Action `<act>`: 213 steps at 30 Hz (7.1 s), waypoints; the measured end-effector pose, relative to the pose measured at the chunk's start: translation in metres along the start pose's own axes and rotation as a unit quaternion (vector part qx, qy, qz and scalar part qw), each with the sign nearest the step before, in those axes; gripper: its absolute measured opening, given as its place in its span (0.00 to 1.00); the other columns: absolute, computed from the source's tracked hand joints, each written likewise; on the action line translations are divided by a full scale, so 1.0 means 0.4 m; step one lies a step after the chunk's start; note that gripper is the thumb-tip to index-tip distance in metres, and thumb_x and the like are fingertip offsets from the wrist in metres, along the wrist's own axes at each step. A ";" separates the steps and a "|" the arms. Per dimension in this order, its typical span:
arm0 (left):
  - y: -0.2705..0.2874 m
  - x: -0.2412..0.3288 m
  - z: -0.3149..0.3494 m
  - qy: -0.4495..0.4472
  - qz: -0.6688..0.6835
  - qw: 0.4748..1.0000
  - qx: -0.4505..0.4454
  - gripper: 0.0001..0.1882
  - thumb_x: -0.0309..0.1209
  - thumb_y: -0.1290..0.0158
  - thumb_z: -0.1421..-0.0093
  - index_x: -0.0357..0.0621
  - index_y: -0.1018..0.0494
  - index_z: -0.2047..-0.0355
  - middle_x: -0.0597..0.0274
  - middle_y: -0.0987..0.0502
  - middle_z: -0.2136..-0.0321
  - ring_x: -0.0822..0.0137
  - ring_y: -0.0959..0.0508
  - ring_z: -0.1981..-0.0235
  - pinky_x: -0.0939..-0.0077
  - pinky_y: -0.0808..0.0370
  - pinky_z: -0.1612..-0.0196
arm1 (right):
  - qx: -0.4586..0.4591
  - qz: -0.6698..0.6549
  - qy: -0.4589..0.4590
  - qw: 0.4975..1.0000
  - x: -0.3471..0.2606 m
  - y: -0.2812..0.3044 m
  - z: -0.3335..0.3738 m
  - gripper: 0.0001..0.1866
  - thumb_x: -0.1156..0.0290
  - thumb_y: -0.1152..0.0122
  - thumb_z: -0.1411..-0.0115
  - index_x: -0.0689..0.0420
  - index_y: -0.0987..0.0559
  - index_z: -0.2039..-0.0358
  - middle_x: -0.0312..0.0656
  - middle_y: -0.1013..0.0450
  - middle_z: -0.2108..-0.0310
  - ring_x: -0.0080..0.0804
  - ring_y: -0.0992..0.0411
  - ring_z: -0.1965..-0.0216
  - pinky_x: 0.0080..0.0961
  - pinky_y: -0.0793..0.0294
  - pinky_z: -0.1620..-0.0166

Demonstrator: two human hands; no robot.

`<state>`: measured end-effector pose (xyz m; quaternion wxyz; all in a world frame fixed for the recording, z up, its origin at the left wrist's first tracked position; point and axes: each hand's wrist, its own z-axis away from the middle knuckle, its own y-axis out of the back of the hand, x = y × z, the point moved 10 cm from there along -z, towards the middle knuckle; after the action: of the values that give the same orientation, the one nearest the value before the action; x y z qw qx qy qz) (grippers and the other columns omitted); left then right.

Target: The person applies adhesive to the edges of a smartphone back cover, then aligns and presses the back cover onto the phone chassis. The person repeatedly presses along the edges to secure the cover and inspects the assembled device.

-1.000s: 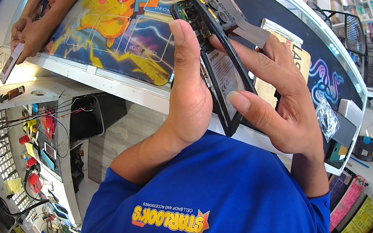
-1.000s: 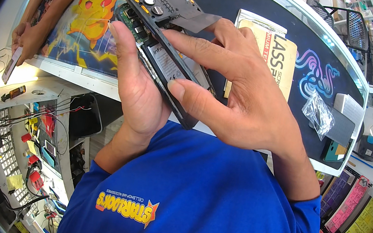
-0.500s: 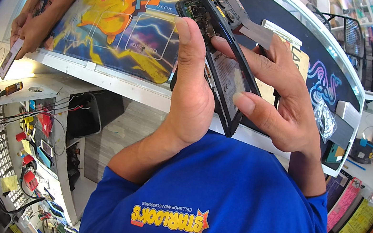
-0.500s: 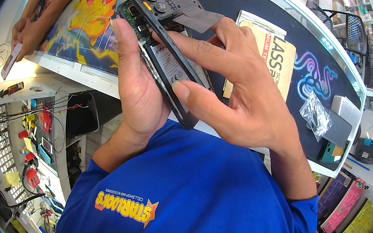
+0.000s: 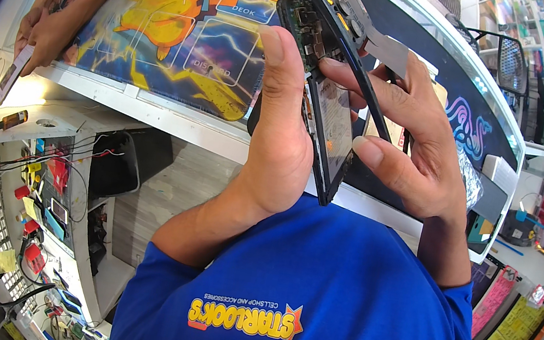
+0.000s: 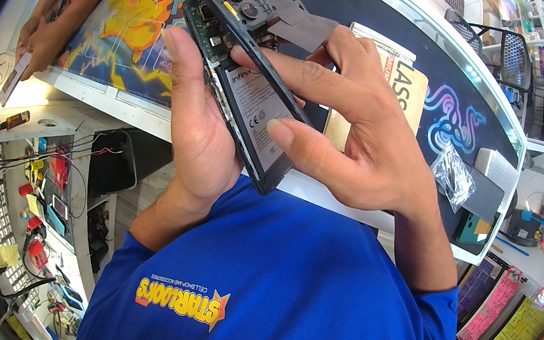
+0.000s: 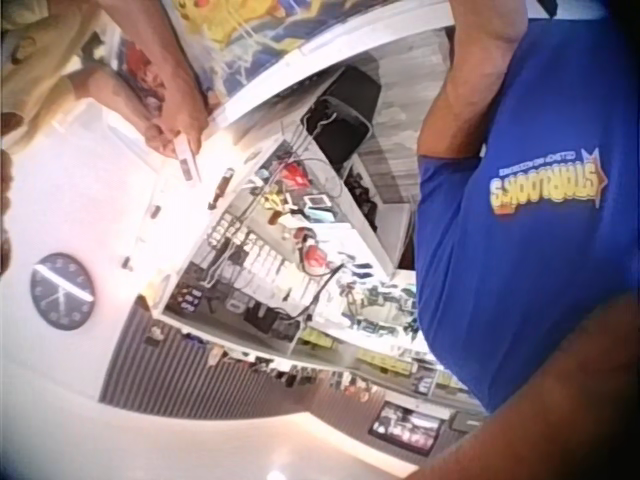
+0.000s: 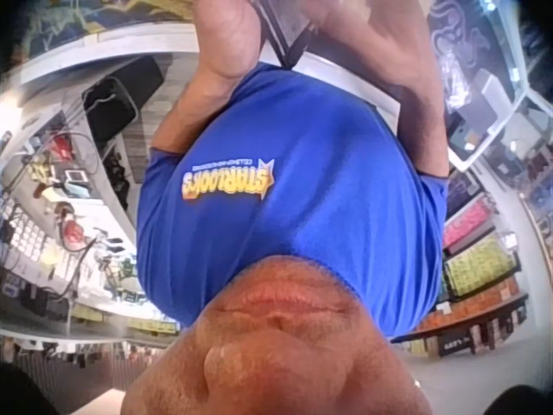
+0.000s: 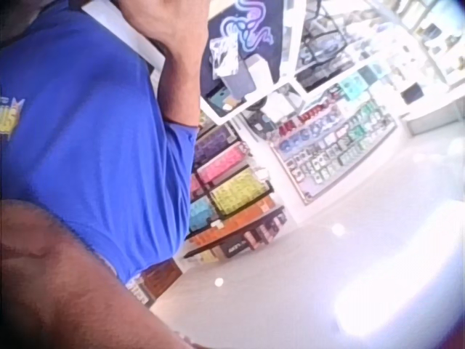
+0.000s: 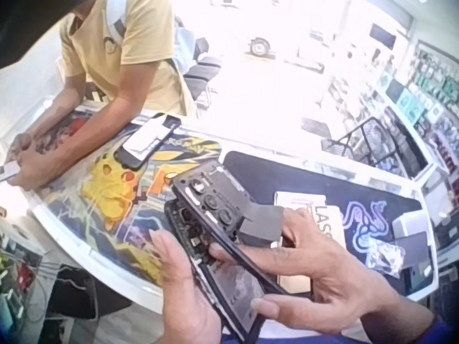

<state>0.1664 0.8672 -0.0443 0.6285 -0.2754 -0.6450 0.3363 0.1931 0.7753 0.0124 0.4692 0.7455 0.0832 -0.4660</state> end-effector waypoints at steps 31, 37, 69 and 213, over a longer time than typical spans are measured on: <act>-0.021 0.016 0.008 -0.016 -0.157 0.987 -0.009 0.41 0.68 0.73 0.30 0.44 0.32 0.44 0.66 0.26 0.56 0.74 0.27 0.56 0.76 0.29 0.51 | 0.021 0.078 0.031 0.996 -0.039 0.035 0.009 0.32 0.58 0.39 0.50 0.62 0.18 0.46 0.55 0.31 0.41 0.43 0.29 0.47 0.37 0.30 0.46; -0.024 0.017 0.005 -0.031 -0.024 0.998 -0.040 0.40 0.67 0.72 0.29 0.46 0.32 0.42 0.67 0.27 0.52 0.76 0.27 0.52 0.76 0.29 0.48 | 0.040 0.040 0.032 0.998 -0.046 0.037 0.001 0.33 0.56 0.38 0.51 0.62 0.18 0.46 0.53 0.28 0.44 0.44 0.30 0.46 0.35 0.31 0.45; 0.003 0.005 -0.029 -0.032 0.017 0.999 0.030 0.42 0.70 0.72 0.31 0.47 0.34 0.39 0.64 0.26 0.48 0.71 0.24 0.51 0.69 0.26 0.48 | 0.136 0.088 0.045 0.986 -0.077 0.040 0.009 0.31 0.70 0.29 0.53 0.63 0.22 0.46 0.53 0.27 0.46 0.41 0.27 0.49 0.31 0.27 0.50; -0.060 -0.115 -0.038 0.101 0.102 0.986 -0.081 0.33 0.51 0.68 0.23 0.44 0.48 0.27 0.53 0.38 0.31 0.60 0.34 0.32 0.60 0.37 0.30 | 0.247 -0.497 -0.184 0.811 0.144 -0.056 0.136 0.30 0.67 0.49 0.26 0.61 0.42 0.28 0.42 0.33 0.37 0.25 0.36 0.36 0.26 0.41 0.33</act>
<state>0.1857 0.8177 -0.0545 0.6283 -0.4222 -0.5719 0.3160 0.1788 0.7272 -0.0528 -0.0196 0.5935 0.2368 -0.7690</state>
